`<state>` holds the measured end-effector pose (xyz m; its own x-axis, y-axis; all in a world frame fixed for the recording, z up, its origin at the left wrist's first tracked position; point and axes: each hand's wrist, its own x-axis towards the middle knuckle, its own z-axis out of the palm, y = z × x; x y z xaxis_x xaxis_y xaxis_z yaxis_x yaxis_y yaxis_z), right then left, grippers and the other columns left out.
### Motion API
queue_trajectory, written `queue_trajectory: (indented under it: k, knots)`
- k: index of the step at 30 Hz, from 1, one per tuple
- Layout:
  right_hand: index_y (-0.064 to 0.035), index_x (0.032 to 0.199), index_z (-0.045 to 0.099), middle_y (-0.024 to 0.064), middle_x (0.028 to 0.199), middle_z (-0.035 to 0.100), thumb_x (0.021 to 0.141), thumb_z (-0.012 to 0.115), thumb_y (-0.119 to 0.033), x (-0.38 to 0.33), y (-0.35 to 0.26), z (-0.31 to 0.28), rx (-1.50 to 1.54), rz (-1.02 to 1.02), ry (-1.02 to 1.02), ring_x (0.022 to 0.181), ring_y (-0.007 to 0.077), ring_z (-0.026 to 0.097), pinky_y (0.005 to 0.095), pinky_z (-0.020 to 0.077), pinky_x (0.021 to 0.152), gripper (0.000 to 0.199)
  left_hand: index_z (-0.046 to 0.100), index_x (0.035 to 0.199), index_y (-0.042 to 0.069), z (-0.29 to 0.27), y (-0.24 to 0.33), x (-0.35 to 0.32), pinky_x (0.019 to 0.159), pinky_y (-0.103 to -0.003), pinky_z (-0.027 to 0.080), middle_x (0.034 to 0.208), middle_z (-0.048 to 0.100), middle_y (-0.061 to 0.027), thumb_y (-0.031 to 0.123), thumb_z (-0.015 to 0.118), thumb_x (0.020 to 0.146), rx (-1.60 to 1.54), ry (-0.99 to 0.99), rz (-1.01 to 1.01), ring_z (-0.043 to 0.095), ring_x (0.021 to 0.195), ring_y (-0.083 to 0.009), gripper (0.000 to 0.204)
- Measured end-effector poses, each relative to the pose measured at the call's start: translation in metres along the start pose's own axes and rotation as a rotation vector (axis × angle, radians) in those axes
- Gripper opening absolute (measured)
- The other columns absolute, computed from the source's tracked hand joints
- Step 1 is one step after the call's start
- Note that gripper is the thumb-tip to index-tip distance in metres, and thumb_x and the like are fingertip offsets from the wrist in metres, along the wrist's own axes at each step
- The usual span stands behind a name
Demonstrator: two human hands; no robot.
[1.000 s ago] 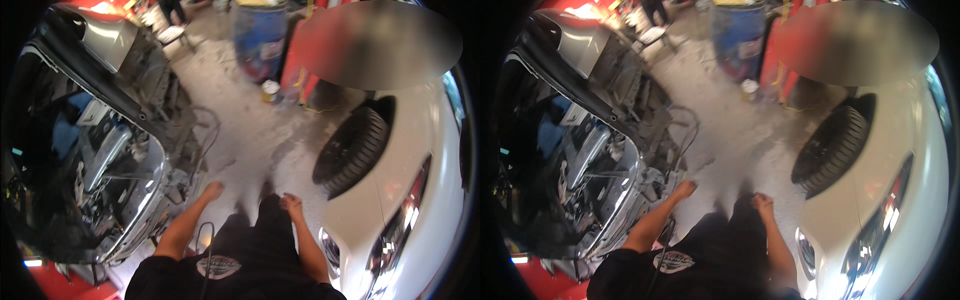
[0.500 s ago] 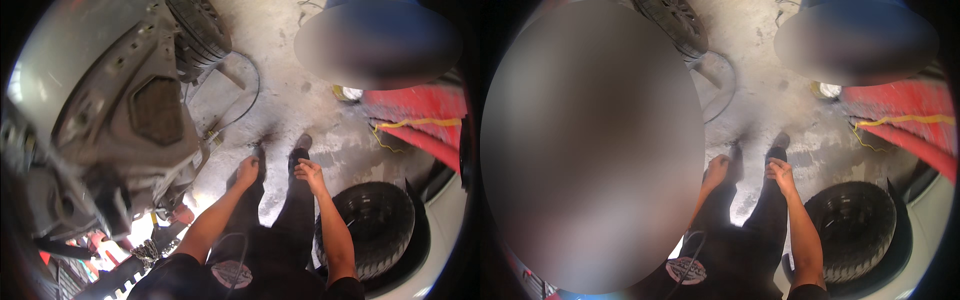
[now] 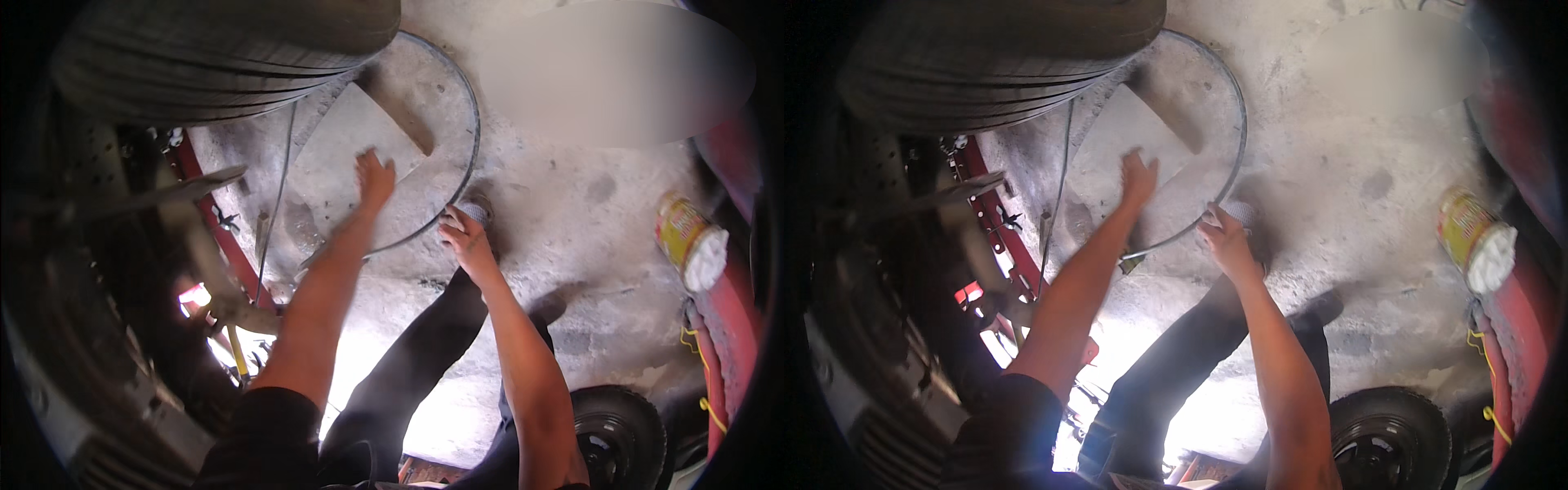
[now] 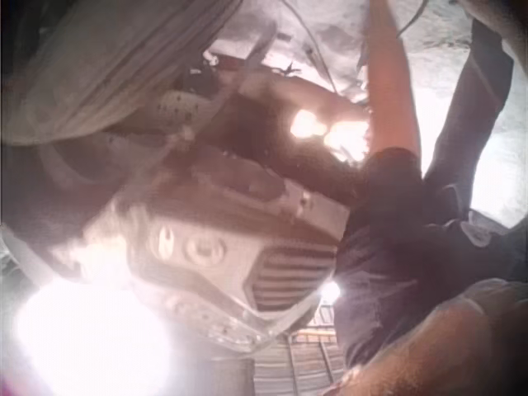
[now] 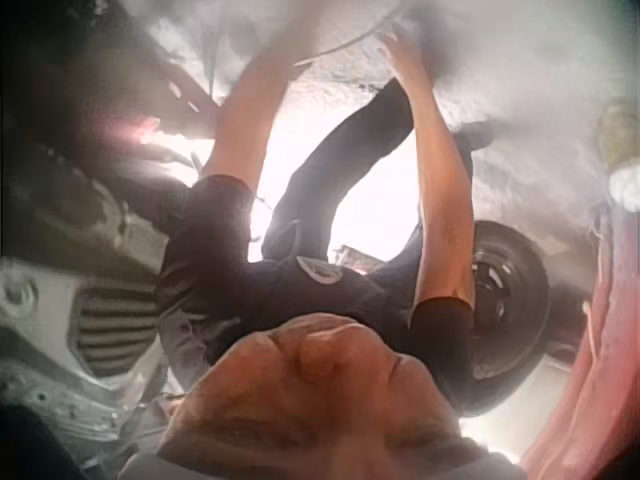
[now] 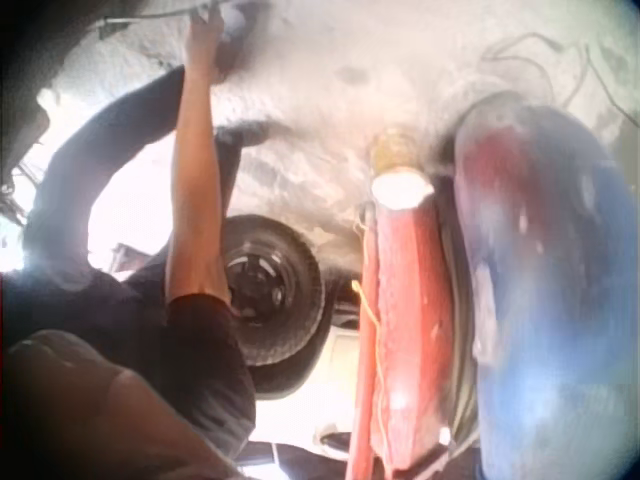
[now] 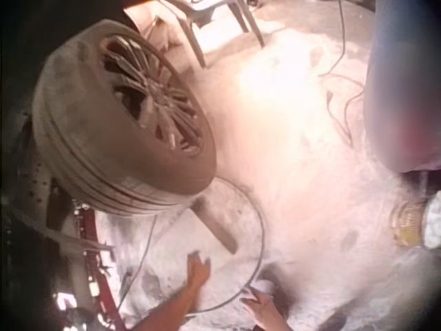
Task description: The person uses a blowtorch and hammer to heat and cut a metal frame on the floor. They repeatedly apply heat to specific points and strike with the hammer to separate sections of the frame.
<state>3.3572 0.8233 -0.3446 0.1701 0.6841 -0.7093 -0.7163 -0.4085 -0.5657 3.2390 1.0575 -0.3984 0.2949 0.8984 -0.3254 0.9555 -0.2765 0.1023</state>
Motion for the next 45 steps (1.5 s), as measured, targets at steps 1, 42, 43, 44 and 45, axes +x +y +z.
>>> queue_trajectory:
  k: [1, 42, 43, 44, 45]
  knots:
    - [0.0060, 0.146, 0.047, 0.0217, 0.124, 0.067, 0.091, 0.067, -0.019, 0.025, 0.014, -0.001, 0.010, 0.026, 0.033, 0.105, 0.0246, 0.068, 0.0345, 0.0546, 0.086, 0.063, 0.045, 0.143, 0.002, 0.004, -0.004, 0.031, 0.109, -0.056, 0.038, 0.142, 0.046, -0.0285, 0.034, 0.066, 0.092, -0.006, -0.046, 0.004, 0.045, 0.131, -0.0467, 0.064]
    - [0.0045, 0.133, 0.050, 0.0233, 0.105, 0.072, 0.080, 0.078, -0.022, -0.084, -0.033, 0.087, -0.409, -0.412, 0.407, 0.094, 0.0357, 0.071, 0.0425, 0.0537, 0.082, 0.065, 0.055, 0.134, 0.000, -0.304, 0.243, -0.326, 0.107, -0.051, 0.042, 0.133, 0.058, -0.0227, 0.007, 0.064, 0.089, -0.842, 0.112, 0.200, 0.055, 0.124, -0.0442, 0.046]
    - [0.0064, 0.130, 0.051, 0.0223, 0.105, 0.071, 0.081, 0.078, -0.022, -0.126, -0.085, 0.084, -0.379, -0.320, 0.416, 0.092, 0.0348, 0.071, 0.0423, 0.0543, 0.079, 0.063, 0.056, 0.133, 0.000, -0.324, 0.237, -0.355, 0.106, -0.049, 0.043, 0.132, 0.058, -0.0231, 0.004, 0.063, 0.089, -0.835, 0.137, 0.301, 0.056, 0.123, -0.0438, 0.045]
    - [0.0070, 0.123, 0.053, 0.0212, 0.102, 0.071, 0.080, 0.080, -0.021, -0.161, -0.114, 0.096, -0.279, -0.214, 0.415, 0.089, 0.0312, 0.070, 0.0411, 0.0551, 0.078, 0.058, 0.056, 0.132, 0.000, -0.352, 0.229, -0.385, 0.106, -0.047, 0.044, 0.131, 0.059, -0.0235, 0.002, 0.063, 0.089, -0.781, 0.169, 0.404, 0.057, 0.122, -0.0435, 0.044]
    - [0.0077, 0.116, 0.055, 0.0201, 0.099, 0.070, 0.079, 0.082, -0.020, -0.196, -0.146, 0.100, -0.201, -0.120, 0.431, 0.086, 0.0276, 0.069, 0.0399, 0.0558, 0.076, 0.054, 0.057, 0.131, 0.000, -0.377, 0.218, -0.421, 0.105, -0.046, 0.046, 0.129, 0.061, -0.0225, 0.002, 0.064, 0.089, -0.723, 0.143, 0.430, 0.058, 0.121, -0.0422, 0.043]
